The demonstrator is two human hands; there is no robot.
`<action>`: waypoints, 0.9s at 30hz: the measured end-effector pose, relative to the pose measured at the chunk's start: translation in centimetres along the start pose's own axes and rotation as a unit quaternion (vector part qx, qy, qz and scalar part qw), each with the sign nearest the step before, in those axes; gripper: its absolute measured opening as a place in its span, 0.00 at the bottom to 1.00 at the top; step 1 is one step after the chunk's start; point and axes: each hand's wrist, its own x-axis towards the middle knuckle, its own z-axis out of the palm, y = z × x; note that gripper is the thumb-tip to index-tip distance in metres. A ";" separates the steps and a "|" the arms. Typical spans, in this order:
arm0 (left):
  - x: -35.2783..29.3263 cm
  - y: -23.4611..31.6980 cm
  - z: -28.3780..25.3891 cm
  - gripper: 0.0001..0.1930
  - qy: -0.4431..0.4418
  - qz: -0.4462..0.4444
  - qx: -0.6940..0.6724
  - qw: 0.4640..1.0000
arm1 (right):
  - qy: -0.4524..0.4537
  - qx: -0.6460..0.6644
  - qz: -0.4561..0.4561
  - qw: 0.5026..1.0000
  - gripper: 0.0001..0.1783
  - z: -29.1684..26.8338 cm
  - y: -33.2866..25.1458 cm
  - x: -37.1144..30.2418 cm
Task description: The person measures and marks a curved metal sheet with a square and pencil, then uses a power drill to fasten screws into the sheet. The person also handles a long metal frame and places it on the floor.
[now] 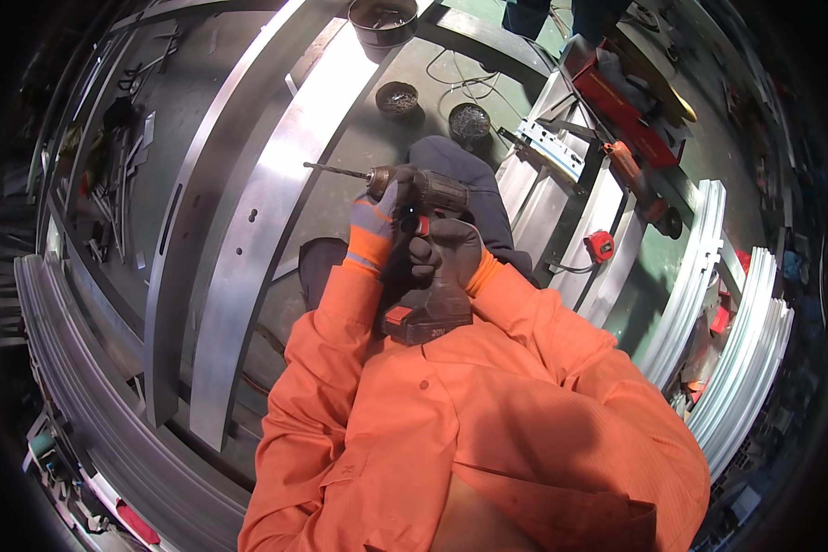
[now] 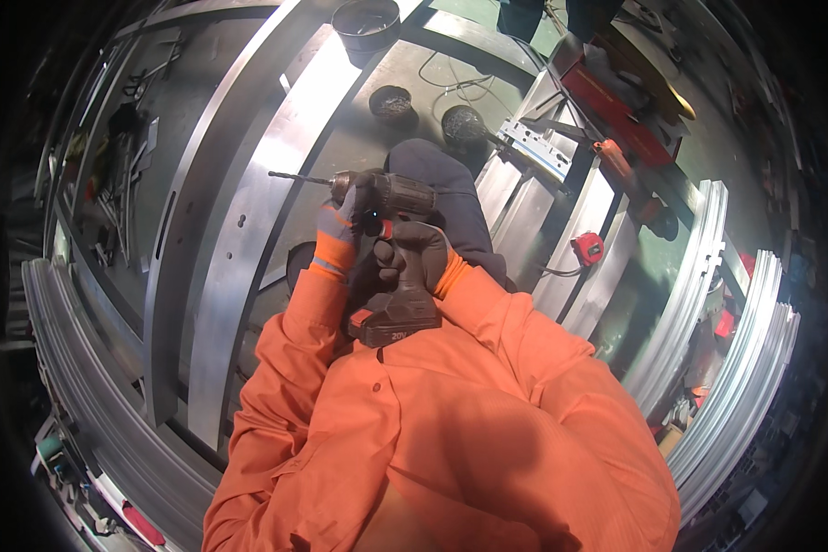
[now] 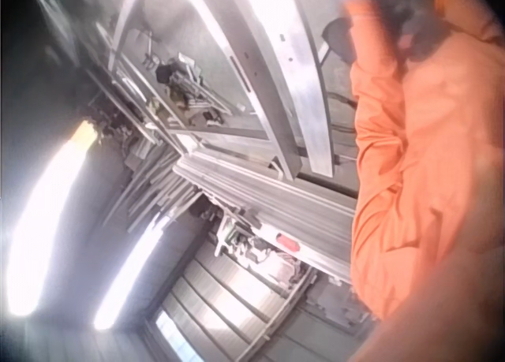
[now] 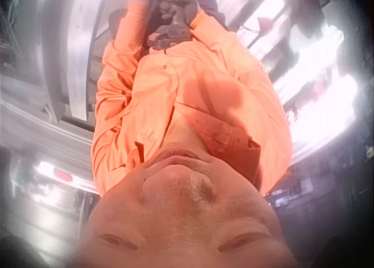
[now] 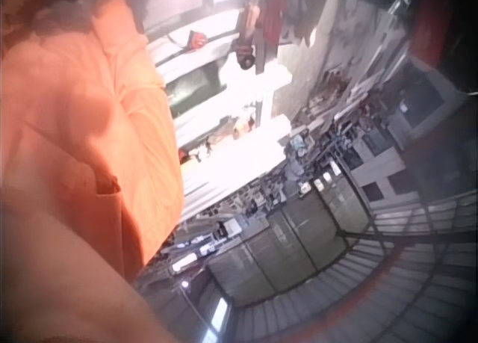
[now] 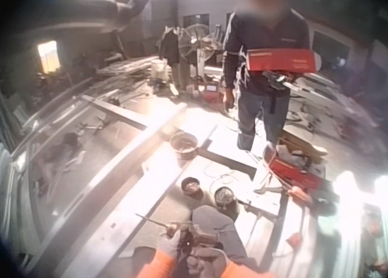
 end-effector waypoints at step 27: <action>1.3 -1.0 -1.8 0.17 0.190 0.035 -0.093 0.977 | 0.049 0.006 0.007 0.999 0.21 1.1 0.2 -0.7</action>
